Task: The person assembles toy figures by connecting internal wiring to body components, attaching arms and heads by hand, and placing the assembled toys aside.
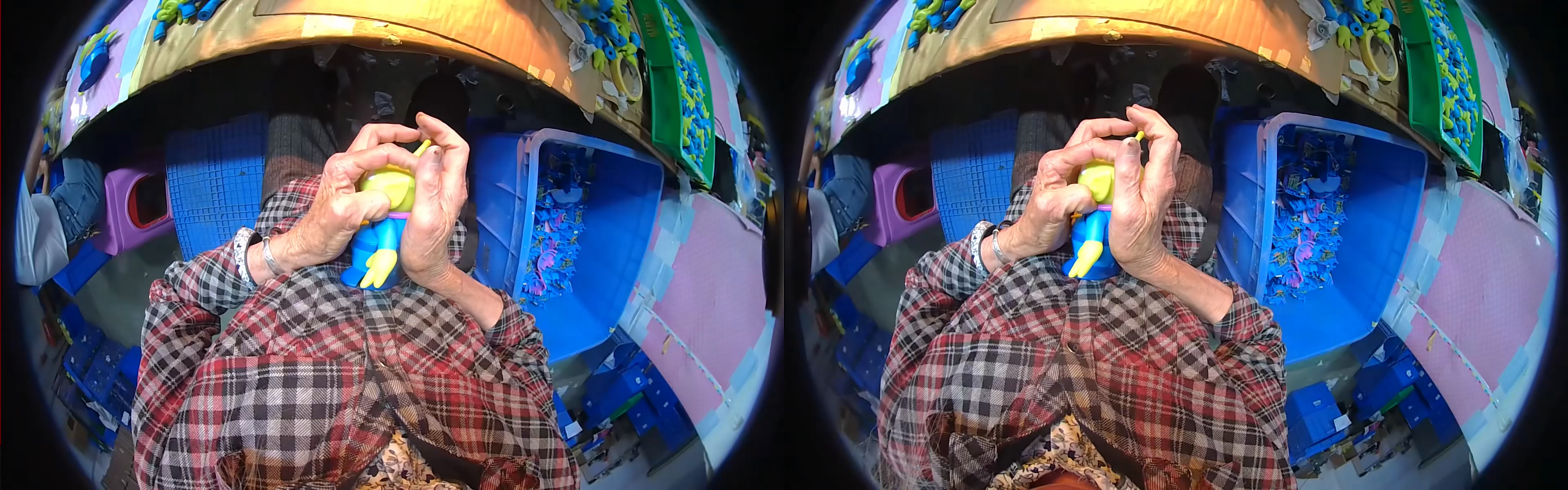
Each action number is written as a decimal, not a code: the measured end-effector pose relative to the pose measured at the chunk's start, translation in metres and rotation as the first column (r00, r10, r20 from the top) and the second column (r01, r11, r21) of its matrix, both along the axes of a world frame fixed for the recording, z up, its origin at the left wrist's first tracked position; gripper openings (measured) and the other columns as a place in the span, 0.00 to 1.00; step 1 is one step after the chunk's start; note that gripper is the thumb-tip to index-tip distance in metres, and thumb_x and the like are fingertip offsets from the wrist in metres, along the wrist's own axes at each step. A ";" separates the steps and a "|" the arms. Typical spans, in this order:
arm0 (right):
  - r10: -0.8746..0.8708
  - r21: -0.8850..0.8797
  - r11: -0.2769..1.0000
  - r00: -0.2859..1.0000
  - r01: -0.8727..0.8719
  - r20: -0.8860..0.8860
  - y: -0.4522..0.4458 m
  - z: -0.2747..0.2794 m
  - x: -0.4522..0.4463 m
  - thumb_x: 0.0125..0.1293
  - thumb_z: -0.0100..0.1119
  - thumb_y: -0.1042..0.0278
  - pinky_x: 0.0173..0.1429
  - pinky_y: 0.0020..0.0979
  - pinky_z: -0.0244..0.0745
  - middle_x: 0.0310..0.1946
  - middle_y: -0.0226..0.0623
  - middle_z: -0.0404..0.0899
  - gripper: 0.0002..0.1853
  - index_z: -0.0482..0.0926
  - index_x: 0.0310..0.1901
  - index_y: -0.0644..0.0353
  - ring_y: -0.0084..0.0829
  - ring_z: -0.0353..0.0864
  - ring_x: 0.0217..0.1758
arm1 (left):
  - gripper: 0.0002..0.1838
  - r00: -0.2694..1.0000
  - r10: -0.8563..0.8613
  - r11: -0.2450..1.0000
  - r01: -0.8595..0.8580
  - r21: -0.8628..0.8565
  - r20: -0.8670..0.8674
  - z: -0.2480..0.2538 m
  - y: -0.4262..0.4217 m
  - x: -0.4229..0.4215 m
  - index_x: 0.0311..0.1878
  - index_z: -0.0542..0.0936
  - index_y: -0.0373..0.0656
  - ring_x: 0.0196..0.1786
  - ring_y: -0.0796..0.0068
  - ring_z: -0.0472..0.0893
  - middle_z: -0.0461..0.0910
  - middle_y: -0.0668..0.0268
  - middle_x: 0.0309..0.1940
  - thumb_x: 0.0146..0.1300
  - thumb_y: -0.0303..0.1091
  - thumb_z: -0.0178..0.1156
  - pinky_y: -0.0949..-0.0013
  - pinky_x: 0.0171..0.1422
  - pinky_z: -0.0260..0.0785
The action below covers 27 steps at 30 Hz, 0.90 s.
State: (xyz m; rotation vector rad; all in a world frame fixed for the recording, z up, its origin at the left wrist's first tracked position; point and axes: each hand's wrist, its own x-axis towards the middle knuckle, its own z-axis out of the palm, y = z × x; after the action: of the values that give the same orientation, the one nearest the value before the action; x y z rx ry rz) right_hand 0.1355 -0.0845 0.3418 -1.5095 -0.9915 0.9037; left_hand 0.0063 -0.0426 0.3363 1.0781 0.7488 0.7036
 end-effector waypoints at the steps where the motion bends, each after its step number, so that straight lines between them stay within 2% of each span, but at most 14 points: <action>1: 0.003 -0.005 1.000 1.000 -0.003 0.005 0.000 0.000 0.000 0.84 0.45 0.53 0.72 0.39 0.65 0.62 0.46 0.72 0.23 0.71 0.64 0.66 0.38 0.71 0.67 | 0.33 1.000 -0.004 1.000 0.004 0.005 -0.008 0.000 0.001 0.000 0.53 0.86 0.35 0.68 0.60 0.74 0.72 0.57 0.68 0.39 0.36 0.57 0.59 0.75 0.64; 4: 0.039 -0.012 0.999 0.999 -0.039 -0.002 0.004 0.003 0.004 0.84 0.44 0.53 0.71 0.38 0.66 0.61 0.46 0.73 0.23 0.72 0.63 0.66 0.37 0.72 0.66 | 0.33 0.999 -0.037 0.998 0.039 0.047 -0.026 -0.003 0.005 -0.001 0.54 0.86 0.36 0.68 0.60 0.73 0.72 0.56 0.68 0.40 0.38 0.58 0.58 0.75 0.63; 6: 0.085 -0.023 0.996 0.995 -0.086 -0.043 0.008 0.011 0.010 0.84 0.44 0.53 0.70 0.38 0.67 0.61 0.46 0.74 0.22 0.72 0.62 0.66 0.37 0.73 0.65 | 0.29 0.999 -0.046 0.985 0.046 0.169 -0.004 -0.003 0.009 -0.003 0.55 0.86 0.39 0.67 0.61 0.73 0.72 0.56 0.67 0.48 0.38 0.59 0.59 0.74 0.64; 7: 0.089 -0.006 0.996 0.996 -0.089 0.032 0.011 0.009 0.014 0.86 0.37 0.48 0.69 0.33 0.66 0.59 0.42 0.77 0.28 0.75 0.62 0.67 0.30 0.73 0.63 | 0.27 0.999 -0.053 0.972 0.050 0.229 0.009 -0.004 0.012 -0.003 0.56 0.86 0.40 0.67 0.61 0.73 0.71 0.56 0.67 0.52 0.38 0.59 0.59 0.73 0.64; 10: 0.143 -0.026 0.990 0.984 -0.141 0.106 0.016 0.005 0.025 0.86 0.37 0.48 0.69 0.33 0.66 0.58 0.42 0.78 0.27 0.75 0.61 0.67 0.30 0.74 0.63 | 0.24 0.989 -0.098 0.973 0.072 0.219 0.112 -0.010 0.018 -0.004 0.57 0.85 0.39 0.68 0.60 0.72 0.71 0.54 0.66 0.61 0.41 0.58 0.56 0.76 0.61; 11: 0.133 -0.021 0.991 0.981 -0.131 0.141 0.017 -0.001 0.024 0.86 0.37 0.48 0.70 0.35 0.66 0.59 0.43 0.77 0.27 0.75 0.61 0.67 0.32 0.74 0.64 | 0.22 0.992 -0.079 0.943 0.043 0.329 0.099 -0.013 0.020 -0.001 0.58 0.85 0.38 0.64 0.61 0.75 0.74 0.56 0.62 0.73 0.43 0.54 0.58 0.72 0.65; 14: 0.070 0.043 0.996 0.987 -0.077 0.143 0.021 -0.003 0.013 0.86 0.37 0.49 0.71 0.36 0.65 0.59 0.43 0.77 0.27 0.75 0.62 0.66 0.33 0.74 0.64 | 0.21 0.997 -0.007 0.973 -0.010 0.229 0.071 -0.029 0.024 0.006 0.58 0.85 0.38 0.57 0.62 0.79 0.78 0.58 0.57 0.78 0.42 0.49 0.61 0.66 0.69; 15: 0.075 0.023 0.997 0.988 -0.079 0.134 0.020 -0.003 0.011 0.86 0.37 0.48 0.73 0.37 0.64 0.61 0.44 0.75 0.27 0.73 0.64 0.66 0.35 0.73 0.66 | 0.21 0.992 0.087 0.977 -0.103 0.188 0.092 -0.029 0.015 0.015 0.57 0.84 0.37 0.51 0.62 0.81 0.81 0.58 0.52 0.81 0.42 0.48 0.62 0.60 0.72; 18: 0.066 0.052 0.996 0.986 -0.075 0.155 0.017 -0.004 0.010 0.86 0.35 0.47 0.75 0.37 0.63 0.64 0.45 0.73 0.28 0.71 0.66 0.66 0.35 0.71 0.67 | 0.21 0.981 0.188 0.948 -0.166 0.271 -0.055 -0.026 0.013 0.023 0.56 0.83 0.36 0.50 0.60 0.81 0.81 0.54 0.49 0.80 0.42 0.48 0.62 0.58 0.72; 19: 0.091 0.039 0.994 0.985 -0.098 0.147 0.016 -0.004 0.010 0.86 0.34 0.45 0.75 0.37 0.62 0.65 0.45 0.71 0.30 0.69 0.68 0.66 0.35 0.71 0.68 | 0.19 0.979 0.186 0.948 -0.157 0.276 -0.083 -0.024 0.012 0.025 0.55 0.81 0.36 0.50 0.55 0.81 0.80 0.52 0.48 0.80 0.41 0.48 0.60 0.57 0.73; 22: 0.171 -0.005 0.985 0.969 -0.173 0.177 0.011 0.005 0.013 0.86 0.33 0.45 0.75 0.37 0.62 0.65 0.45 0.72 0.30 0.70 0.67 0.66 0.36 0.71 0.68 | 0.17 0.970 0.209 0.909 -0.145 0.391 -0.126 -0.016 0.008 0.026 0.55 0.79 0.36 0.51 0.52 0.81 0.79 0.51 0.48 0.79 0.39 0.49 0.58 0.58 0.73; 26: 0.217 -0.034 0.976 0.955 -0.215 0.204 0.017 0.006 0.016 0.87 0.31 0.45 0.74 0.37 0.64 0.63 0.45 0.73 0.30 0.70 0.67 0.65 0.37 0.72 0.67 | 0.16 0.966 0.197 0.941 -0.138 0.309 -0.169 -0.011 0.010 0.027 0.54 0.78 0.35 0.52 0.49 0.81 0.78 0.50 0.48 0.78 0.40 0.50 0.56 0.57 0.73; 27: 0.177 -0.010 0.984 0.966 -0.178 0.191 0.020 -0.003 0.017 0.85 0.37 0.48 0.68 0.41 0.69 0.58 0.50 0.73 0.27 0.69 0.66 0.66 0.42 0.75 0.61 | 0.17 0.960 0.227 0.947 -0.178 0.267 -0.164 -0.019 0.010 0.031 0.51 0.79 0.36 0.49 0.54 0.81 0.78 0.50 0.46 0.79 0.42 0.51 0.58 0.55 0.73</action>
State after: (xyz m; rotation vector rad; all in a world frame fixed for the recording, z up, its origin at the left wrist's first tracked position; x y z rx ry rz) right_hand 0.1529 -0.0647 0.3387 -1.5399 -1.2851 0.8904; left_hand 0.0370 -0.0322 0.3176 1.3247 0.9665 0.8966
